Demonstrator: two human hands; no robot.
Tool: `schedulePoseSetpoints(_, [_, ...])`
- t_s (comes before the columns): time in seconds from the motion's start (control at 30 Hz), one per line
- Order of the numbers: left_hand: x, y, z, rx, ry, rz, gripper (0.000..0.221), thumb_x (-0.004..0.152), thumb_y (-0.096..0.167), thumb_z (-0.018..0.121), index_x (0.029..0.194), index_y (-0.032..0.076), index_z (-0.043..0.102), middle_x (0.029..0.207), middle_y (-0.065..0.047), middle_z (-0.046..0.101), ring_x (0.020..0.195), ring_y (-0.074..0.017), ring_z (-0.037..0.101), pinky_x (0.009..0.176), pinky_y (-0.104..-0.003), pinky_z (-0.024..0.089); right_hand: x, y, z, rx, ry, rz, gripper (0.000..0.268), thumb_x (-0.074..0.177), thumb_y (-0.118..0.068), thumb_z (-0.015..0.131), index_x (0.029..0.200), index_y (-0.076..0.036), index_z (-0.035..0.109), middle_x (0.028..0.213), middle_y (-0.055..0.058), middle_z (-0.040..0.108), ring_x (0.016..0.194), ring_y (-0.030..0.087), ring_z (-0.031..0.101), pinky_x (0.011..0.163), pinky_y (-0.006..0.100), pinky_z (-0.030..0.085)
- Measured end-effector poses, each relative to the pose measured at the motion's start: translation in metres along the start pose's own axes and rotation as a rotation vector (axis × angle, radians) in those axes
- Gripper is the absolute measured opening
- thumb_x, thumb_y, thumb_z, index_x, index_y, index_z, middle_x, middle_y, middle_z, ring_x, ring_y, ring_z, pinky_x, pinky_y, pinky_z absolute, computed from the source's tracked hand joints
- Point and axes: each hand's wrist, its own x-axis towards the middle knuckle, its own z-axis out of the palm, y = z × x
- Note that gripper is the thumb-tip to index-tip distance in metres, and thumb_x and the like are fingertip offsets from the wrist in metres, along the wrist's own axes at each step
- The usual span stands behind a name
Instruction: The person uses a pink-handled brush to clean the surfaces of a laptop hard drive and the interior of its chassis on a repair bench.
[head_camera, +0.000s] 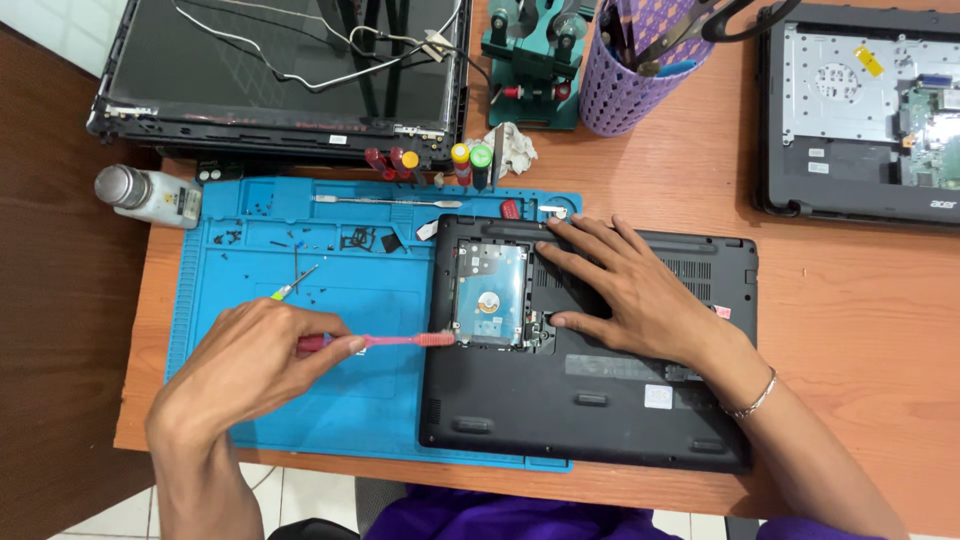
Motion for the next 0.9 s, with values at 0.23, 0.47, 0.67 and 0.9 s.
schedulePoseSetpoints(0.23, [0.010,0.001,0.000,-0.005,0.050,0.025,0.032,0.086,0.049,0.075,0.091,0.019,0.084,0.046,-0.008,0.058,0.044,-0.0242,0.053,0.052,-0.042,0.043,0.000,-0.001,-0.001,-0.002,-0.008,0.020,0.078,0.086,-0.051,0.070,0.149,-0.011,0.048,0.159,0.016,0.039,0.147,0.037,0.033,0.120,0.056,0.023])
schedulePoseSetpoints(0.47, [0.018,0.002,0.001,-0.014,0.188,0.058,0.033,0.087,0.046,0.070,0.083,0.015,0.082,0.052,-0.008,0.065,0.050,-0.0290,0.060,0.054,-0.044,0.046,0.000,-0.001,-0.001,0.013,-0.003,0.016,0.078,0.086,-0.052,0.070,0.149,-0.011,0.048,0.159,0.015,0.039,0.148,0.037,0.034,0.121,0.056,0.023])
schedulePoseSetpoints(0.67, [0.019,0.007,0.002,0.004,0.317,0.111,0.032,0.088,0.043,0.069,0.083,0.013,0.080,0.053,-0.010,0.064,0.051,-0.0316,0.060,0.052,-0.044,0.046,0.000,-0.001,0.000,0.012,-0.006,0.022,0.078,0.086,-0.052,0.070,0.149,-0.012,0.047,0.160,0.015,0.039,0.147,0.038,0.034,0.121,0.056,0.023])
schedulePoseSetpoints(0.9, [0.013,0.006,0.005,-0.007,0.262,0.082,0.031,0.090,0.044,0.071,0.084,0.015,0.080,0.050,-0.009,0.063,0.047,-0.0303,0.060,0.051,-0.045,0.045,-0.001,0.000,0.001,0.010,-0.004,0.017,0.079,0.086,-0.052,0.070,0.150,-0.012,0.047,0.160,0.016,0.038,0.147,0.038,0.033,0.120,0.056,0.023])
